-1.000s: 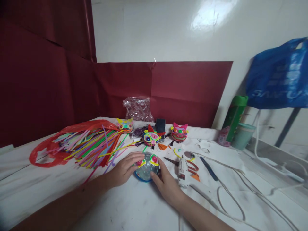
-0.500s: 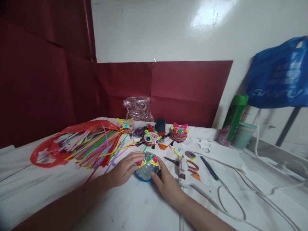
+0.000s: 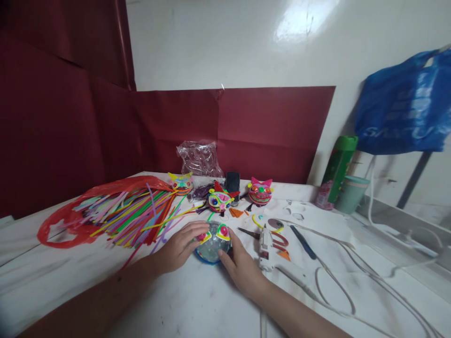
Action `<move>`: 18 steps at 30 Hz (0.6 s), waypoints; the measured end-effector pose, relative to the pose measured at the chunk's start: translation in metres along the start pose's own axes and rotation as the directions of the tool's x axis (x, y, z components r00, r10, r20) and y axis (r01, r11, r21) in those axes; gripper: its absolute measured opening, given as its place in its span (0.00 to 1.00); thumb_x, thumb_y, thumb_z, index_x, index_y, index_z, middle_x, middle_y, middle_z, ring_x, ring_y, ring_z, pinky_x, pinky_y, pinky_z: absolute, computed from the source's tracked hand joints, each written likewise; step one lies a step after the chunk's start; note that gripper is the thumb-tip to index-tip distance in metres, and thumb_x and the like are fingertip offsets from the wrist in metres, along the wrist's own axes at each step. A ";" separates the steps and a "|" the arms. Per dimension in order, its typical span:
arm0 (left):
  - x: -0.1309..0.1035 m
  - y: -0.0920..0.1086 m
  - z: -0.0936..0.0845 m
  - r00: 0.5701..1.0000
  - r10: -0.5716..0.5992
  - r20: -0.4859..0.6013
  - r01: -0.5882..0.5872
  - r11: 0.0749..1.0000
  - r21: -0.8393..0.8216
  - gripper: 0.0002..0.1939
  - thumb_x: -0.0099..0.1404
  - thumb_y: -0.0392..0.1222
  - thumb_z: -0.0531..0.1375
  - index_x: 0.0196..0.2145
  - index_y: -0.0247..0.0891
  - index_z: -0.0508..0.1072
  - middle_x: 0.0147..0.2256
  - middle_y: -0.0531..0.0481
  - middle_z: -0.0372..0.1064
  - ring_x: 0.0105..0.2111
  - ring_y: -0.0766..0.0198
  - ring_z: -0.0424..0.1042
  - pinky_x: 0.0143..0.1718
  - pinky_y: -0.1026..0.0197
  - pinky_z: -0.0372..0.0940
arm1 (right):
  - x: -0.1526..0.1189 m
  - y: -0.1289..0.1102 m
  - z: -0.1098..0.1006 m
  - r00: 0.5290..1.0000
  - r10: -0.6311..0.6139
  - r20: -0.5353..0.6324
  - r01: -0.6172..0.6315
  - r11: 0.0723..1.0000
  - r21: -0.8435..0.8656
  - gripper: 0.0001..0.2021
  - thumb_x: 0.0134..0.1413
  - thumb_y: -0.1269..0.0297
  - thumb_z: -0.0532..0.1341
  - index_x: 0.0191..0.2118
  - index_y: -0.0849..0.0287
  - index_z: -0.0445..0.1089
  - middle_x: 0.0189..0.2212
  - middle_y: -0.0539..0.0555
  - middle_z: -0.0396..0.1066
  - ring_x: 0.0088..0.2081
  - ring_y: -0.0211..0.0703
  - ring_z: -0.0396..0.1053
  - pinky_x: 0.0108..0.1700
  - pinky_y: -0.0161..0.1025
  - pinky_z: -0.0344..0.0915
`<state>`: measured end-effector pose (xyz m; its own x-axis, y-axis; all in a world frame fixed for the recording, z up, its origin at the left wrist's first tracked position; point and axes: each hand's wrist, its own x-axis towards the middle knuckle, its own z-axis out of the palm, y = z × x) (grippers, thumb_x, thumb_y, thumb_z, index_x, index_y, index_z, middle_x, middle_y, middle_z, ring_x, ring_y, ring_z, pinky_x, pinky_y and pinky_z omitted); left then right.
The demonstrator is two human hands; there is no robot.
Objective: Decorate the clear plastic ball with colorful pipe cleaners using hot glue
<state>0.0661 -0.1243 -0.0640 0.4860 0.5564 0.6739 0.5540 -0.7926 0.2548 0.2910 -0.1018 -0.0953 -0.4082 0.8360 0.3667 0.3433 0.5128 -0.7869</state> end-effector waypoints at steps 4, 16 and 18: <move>0.000 0.000 0.001 1.000 0.011 -0.003 -0.011 1.000 0.012 0.18 0.69 0.34 0.50 0.55 0.39 0.65 0.53 0.41 0.68 0.56 0.58 0.64 0.58 0.50 0.61 | 0.000 0.001 0.000 1.000 0.009 0.004 -0.009 1.000 -0.008 0.31 0.57 0.55 0.55 0.64 0.57 0.52 0.61 0.58 0.60 0.61 0.51 0.58 0.63 0.52 0.53; -0.001 -0.007 0.002 1.000 0.016 -0.001 -0.016 1.000 0.025 0.18 0.69 0.36 0.51 0.55 0.39 0.65 0.54 0.41 0.67 0.57 0.58 0.63 0.58 0.49 0.60 | 0.001 0.001 0.000 1.000 -0.010 0.014 0.009 1.000 0.018 0.30 0.58 0.57 0.55 0.64 0.60 0.51 0.62 0.60 0.58 0.62 0.48 0.56 0.64 0.48 0.51; -0.001 -0.008 0.002 1.000 0.028 -0.004 -0.028 0.999 0.044 0.18 0.69 0.34 0.50 0.56 0.40 0.65 0.54 0.42 0.67 0.56 0.58 0.64 0.59 0.49 0.60 | 0.002 0.002 0.000 1.000 -0.021 0.009 0.021 0.999 0.027 0.30 0.58 0.58 0.55 0.64 0.61 0.50 0.62 0.60 0.58 0.62 0.48 0.57 0.64 0.48 0.51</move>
<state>0.0625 -0.1176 -0.0683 0.4986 0.5328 0.6838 0.5692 -0.7961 0.2054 0.2906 -0.0990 -0.0962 -0.4227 0.8234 0.3786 0.3122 0.5245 -0.7921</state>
